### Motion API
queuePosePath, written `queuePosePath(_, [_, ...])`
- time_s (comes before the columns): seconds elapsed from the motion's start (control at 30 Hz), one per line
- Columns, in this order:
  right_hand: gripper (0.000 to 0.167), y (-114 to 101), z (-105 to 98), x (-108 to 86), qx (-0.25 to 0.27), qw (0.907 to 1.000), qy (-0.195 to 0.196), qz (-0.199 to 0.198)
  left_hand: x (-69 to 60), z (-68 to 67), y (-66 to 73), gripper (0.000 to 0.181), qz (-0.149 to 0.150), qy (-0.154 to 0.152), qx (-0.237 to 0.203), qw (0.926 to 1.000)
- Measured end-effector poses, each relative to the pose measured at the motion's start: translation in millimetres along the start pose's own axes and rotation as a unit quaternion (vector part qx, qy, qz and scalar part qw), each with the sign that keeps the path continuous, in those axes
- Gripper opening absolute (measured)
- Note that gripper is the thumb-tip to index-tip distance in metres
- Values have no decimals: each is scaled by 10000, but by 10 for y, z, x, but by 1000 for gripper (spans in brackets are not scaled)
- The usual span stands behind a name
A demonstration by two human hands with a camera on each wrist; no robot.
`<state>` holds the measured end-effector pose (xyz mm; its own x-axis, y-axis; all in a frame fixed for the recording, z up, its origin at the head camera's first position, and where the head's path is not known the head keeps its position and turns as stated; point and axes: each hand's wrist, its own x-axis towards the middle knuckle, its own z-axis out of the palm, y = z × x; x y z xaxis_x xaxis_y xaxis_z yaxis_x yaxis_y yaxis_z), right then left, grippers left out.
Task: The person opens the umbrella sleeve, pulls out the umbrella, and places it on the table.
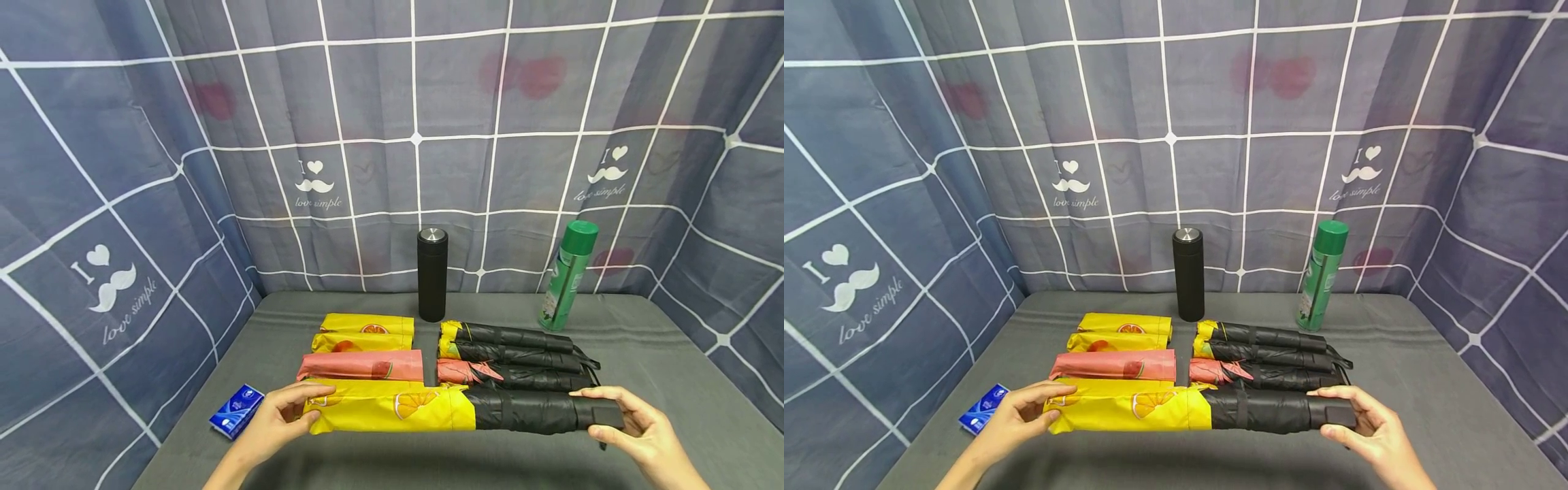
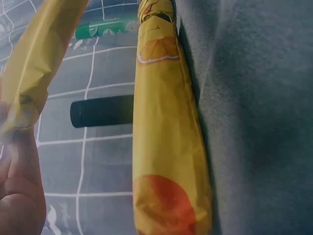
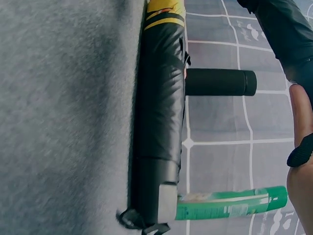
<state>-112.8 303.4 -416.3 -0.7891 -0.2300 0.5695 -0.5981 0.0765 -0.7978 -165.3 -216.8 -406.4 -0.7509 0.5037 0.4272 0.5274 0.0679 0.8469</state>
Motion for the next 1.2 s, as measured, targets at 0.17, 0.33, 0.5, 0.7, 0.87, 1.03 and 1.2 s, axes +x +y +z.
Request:
queuePosePath(0.17, [51,33,-67,-56,368,9992,-102,-130,-66,-37,-21,36,18,51,-54,10000])
queuePosePath(0.33, [51,83,-123,-107,554,9980,-225,-198,-127,-67,-53,37,269,14,-204,9994])
queuePosePath(0.5, [46,101,-158,-152,355,9989,-302,108,-185,-87,-97,35,107,71,-232,9996])
queuePosePath(0.7, [46,162,-193,-197,706,9967,-210,336,-221,-122,-150,34,-26,97,-190,9998])
queuePosePath(0.87, [46,241,-232,-249,703,9967,-91,403,-275,-168,-195,33,-171,101,-95,9998])
queuePosePath(1.03, [45,269,-264,-281,414,9970,-24,654,-328,-191,-265,32,-337,129,-128,9993])
queuePosePath(1.2, [44,277,-276,-300,263,9946,72,999,-351,-203,-307,30,-673,233,-76,9974])
